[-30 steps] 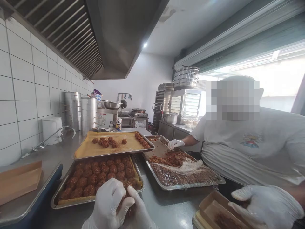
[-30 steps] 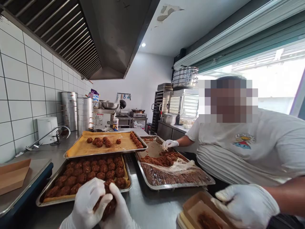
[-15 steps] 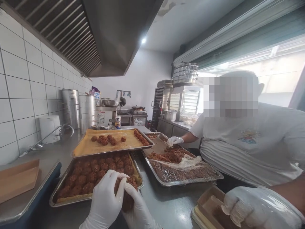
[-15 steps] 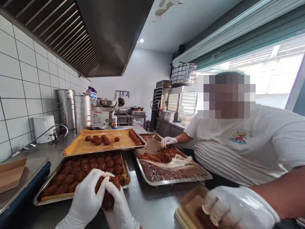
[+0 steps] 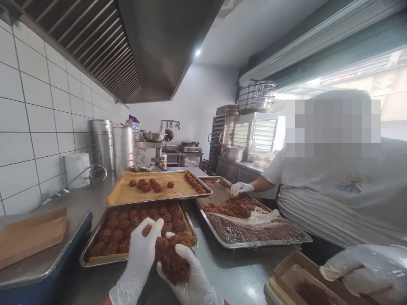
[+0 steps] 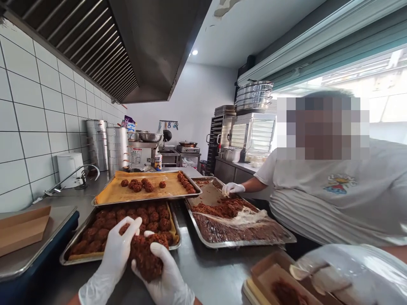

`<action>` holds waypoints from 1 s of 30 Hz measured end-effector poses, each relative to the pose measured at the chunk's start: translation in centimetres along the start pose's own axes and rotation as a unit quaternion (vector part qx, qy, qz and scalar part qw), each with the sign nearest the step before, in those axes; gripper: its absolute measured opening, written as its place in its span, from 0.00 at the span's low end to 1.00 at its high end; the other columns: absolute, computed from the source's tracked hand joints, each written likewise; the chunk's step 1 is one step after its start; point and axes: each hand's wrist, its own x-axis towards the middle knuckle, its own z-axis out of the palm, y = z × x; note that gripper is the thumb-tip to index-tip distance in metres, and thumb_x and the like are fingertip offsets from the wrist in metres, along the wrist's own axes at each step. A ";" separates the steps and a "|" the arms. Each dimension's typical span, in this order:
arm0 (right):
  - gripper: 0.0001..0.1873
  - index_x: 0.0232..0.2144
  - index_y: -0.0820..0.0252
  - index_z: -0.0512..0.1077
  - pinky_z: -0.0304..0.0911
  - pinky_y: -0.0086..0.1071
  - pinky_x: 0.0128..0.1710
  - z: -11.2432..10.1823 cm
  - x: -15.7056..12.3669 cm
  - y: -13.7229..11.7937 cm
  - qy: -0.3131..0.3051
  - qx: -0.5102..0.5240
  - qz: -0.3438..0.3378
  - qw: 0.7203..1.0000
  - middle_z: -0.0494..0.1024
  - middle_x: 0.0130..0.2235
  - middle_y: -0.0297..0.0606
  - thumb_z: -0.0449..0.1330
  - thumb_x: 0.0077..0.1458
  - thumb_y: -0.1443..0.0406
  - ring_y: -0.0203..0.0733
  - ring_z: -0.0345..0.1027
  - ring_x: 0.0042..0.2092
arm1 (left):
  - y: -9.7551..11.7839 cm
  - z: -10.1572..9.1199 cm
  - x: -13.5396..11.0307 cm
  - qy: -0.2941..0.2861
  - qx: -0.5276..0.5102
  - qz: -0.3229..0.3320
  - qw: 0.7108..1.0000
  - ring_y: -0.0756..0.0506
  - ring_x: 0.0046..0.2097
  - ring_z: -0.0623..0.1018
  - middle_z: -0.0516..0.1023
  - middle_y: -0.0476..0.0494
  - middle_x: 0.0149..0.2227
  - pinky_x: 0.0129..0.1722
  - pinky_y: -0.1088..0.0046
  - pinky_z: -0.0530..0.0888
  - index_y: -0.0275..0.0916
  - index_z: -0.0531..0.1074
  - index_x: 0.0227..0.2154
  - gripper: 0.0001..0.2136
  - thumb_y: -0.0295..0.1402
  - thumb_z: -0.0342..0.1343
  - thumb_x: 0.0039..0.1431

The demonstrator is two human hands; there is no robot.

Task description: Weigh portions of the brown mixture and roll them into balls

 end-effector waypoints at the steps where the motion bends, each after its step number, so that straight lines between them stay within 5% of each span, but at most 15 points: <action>1: 0.17 0.45 0.55 0.79 0.73 0.40 0.45 0.1 -0.2 -0.2 0.003 0.007 -0.002 1.000 0.82 0.51 0.43 0.71 0.50 0.64 0.47 0.77 0.49 | 0.0 -0.1 0.2 -0.007 -0.050 -0.022 0.998 0.49 0.29 0.67 0.66 0.52 0.25 0.32 0.74 0.65 0.40 0.63 0.23 0.21 0.50 0.58 0.63; 5: 0.18 0.46 0.54 0.79 0.74 0.40 0.43 0.4 -0.5 -0.9 -0.003 0.018 -0.005 1.000 0.82 0.52 0.42 0.71 0.51 0.65 0.48 0.77 0.49 | 0.3 -0.5 0.4 -0.024 -0.142 -0.040 0.989 0.49 0.31 0.66 0.67 0.50 0.28 0.32 0.74 0.66 0.40 0.64 0.24 0.20 0.48 0.54 0.66; 12: 0.19 0.51 0.53 0.77 0.72 0.47 0.51 0.4 0.3 -0.8 -0.008 0.027 -0.032 0.999 0.80 0.56 0.42 0.67 0.56 0.65 0.50 0.75 0.54 | 2.2 -1.3 -0.3 -0.091 0.014 0.103 0.990 0.45 0.40 0.74 0.74 0.47 0.35 0.43 0.72 0.70 0.41 0.70 0.32 0.14 0.42 0.48 0.71; 19: 0.19 0.51 0.55 0.78 0.68 0.49 0.57 0.6 -0.1 -1.2 -0.042 0.049 -0.015 0.998 0.80 0.56 0.45 0.67 0.55 0.64 0.51 0.73 0.57 | 1.5 -0.8 -0.8 -0.026 0.108 0.210 0.971 0.45 0.38 0.75 0.74 0.46 0.34 0.41 0.70 0.72 0.41 0.70 0.33 0.11 0.39 0.51 0.70; 30: 0.23 0.54 0.55 0.75 0.68 0.47 0.55 0.8 0.0 -1.3 -0.063 0.051 -0.052 0.995 0.79 0.57 0.44 0.65 0.55 0.63 0.50 0.73 0.57 | -0.1 -0.9 -0.6 -0.049 0.242 0.254 0.935 0.44 0.41 0.78 0.75 0.45 0.38 0.44 0.69 0.74 0.43 0.70 0.35 0.10 0.40 0.50 0.71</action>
